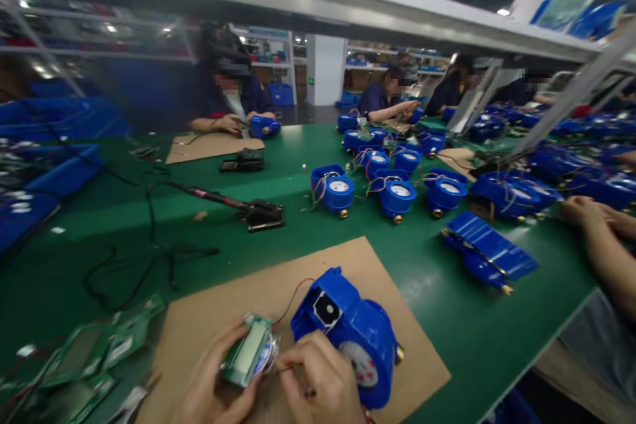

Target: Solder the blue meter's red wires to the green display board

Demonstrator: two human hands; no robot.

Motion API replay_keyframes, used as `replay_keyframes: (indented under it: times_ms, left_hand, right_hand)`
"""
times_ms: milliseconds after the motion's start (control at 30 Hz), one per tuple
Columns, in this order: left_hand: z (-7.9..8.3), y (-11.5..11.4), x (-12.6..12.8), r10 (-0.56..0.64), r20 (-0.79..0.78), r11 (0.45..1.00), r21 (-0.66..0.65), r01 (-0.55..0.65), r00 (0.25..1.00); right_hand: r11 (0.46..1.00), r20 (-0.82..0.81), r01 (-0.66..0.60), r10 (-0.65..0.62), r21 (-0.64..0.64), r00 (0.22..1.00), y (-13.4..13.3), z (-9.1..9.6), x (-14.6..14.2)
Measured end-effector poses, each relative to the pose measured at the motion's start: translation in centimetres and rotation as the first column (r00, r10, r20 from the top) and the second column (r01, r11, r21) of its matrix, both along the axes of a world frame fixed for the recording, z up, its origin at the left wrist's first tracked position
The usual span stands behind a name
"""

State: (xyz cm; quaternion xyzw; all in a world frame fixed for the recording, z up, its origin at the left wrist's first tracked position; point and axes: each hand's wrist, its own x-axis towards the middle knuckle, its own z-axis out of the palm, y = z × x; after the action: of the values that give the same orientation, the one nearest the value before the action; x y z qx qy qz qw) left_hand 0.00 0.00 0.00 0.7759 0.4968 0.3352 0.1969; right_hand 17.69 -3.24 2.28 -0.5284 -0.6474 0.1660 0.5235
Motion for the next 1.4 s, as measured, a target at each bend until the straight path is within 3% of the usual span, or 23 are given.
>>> replay_keyframes:
  times_ms: [100, 233, 367, 533, 667, 867, 1033, 1233, 1333, 1400]
  left_hand:
    - [0.8, -0.2, 0.2, 0.001, 0.000, 1.000, -0.030, -0.001, 1.000]
    - [1.1, -0.9, -0.2, -0.042, 0.009, 0.990, -0.135, 0.042, 0.999]
    - [1.4, -1.1, -1.8, -0.109, 0.000, 0.971, -0.212, 0.106, 0.994]
    - [3.1, -0.3, -4.1, -0.075, 0.090, 0.962, -0.257, 0.096, 0.993]
    - [4.4, 1.7, -4.9, 0.000, 0.185, 0.941, -0.332, 0.063, 0.983]
    - [5.6, 6.2, -3.5, 0.290, 0.378, 0.897, -0.427, -0.113, 0.879]
    - [4.5, 8.8, -2.8, 0.354, 0.512, 0.827, -0.562, -0.007, 0.783]
    - [4.3, 8.6, -2.4, 0.458, 0.609, 0.702, -0.695, 0.157, 0.648]
    - [4.7, 8.2, -2.4, 0.465, 0.613, 0.679, -0.710, 0.186, 0.639]
    - [4.7, 7.9, -2.6, 0.437, 0.599, 0.681, -0.708, 0.188, 0.671]
  right_hand:
    - [0.998, 0.031, -0.051, 0.050, 0.036, 0.998, -0.1, -0.4, -0.2]
    - [0.986, -0.012, -0.139, 0.139, -0.088, 0.990, 0.4, -0.4, -0.3]
    - [0.978, -0.085, -0.098, 0.083, -0.185, 0.993, 0.9, -0.4, -0.3]
    - [0.966, -0.131, -0.085, 0.054, -0.243, 0.990, 1.0, -0.2, -0.4]
    - [0.954, -0.161, -0.100, 0.056, -0.282, 0.985, 1.4, -0.1, -0.7]
    - [0.956, -0.159, -0.126, 0.086, -0.264, 0.984, 2.0, 0.0, -0.9]
    - [0.959, -0.136, -0.166, 0.137, -0.231, 0.981, 2.0, 0.1, -0.8]
    - [0.955, -0.112, -0.182, 0.160, -0.234, 0.981, 1.9, -0.2, -0.4]
    - [0.948, -0.112, -0.192, 0.168, -0.255, 0.979, 1.8, 0.0, -0.4]
    - [0.944, -0.110, -0.196, 0.172, -0.264, 0.979, 1.8, 0.1, -0.3]
